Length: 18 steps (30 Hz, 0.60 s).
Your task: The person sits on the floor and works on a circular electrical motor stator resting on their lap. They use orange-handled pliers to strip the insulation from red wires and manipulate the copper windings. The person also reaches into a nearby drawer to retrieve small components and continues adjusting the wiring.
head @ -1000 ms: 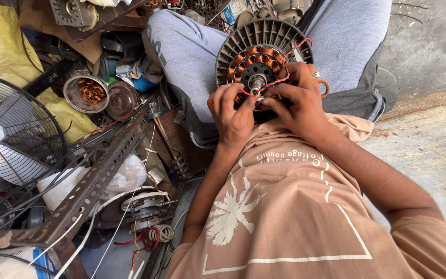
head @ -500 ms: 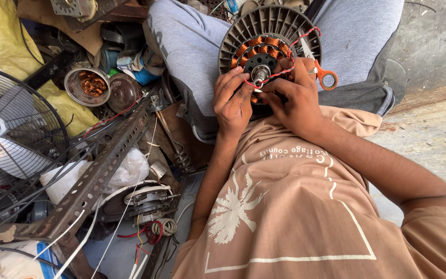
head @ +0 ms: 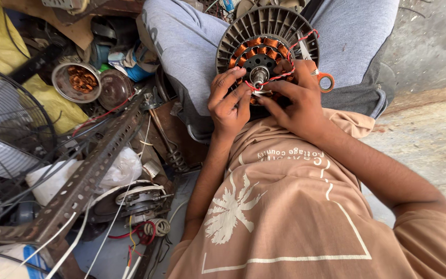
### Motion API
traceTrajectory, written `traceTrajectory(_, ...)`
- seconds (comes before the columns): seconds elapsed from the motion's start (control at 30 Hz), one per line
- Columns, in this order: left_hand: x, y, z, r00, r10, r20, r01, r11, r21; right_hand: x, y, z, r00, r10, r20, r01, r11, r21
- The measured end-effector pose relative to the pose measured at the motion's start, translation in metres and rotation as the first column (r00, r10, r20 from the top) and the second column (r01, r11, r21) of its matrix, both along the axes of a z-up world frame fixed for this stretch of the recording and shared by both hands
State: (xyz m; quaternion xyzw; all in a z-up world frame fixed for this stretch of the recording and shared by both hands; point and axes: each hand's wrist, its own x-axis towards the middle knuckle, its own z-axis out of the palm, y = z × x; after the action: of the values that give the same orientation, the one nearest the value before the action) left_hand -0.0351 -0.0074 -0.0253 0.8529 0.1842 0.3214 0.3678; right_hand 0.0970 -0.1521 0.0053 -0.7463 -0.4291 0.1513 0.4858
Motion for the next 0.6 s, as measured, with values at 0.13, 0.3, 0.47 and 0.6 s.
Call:
traceTrajectory(0.13,-0.011,0.001,0.020,0.997,0.057,0.042,-0.047,0.978,-0.206,0.014,-0.009,0.006,1.000,-0.010,-0.003,0.010,0.999,-0.035)
traceTrajectory(0.3,-0.007,0.003,0.030,0.994,0.105,0.016,-0.100,0.973,-0.209,0.013,-0.002,0.008,0.989,0.088,0.120,-0.082,0.995,-0.050)
traceTrajectory(0.47,0.003,0.005,0.051,0.995,0.038,0.090,-0.028,0.993,-0.112,0.019,-0.002,0.005,0.993,0.116,0.026,-0.113,0.990,-0.082)
traceTrajectory(0.6,0.013,0.002,0.067,0.993,-0.006,0.120,0.019,0.994,-0.107,0.026,-0.004,0.001,0.990,0.138,0.027,-0.135,0.986,-0.095)
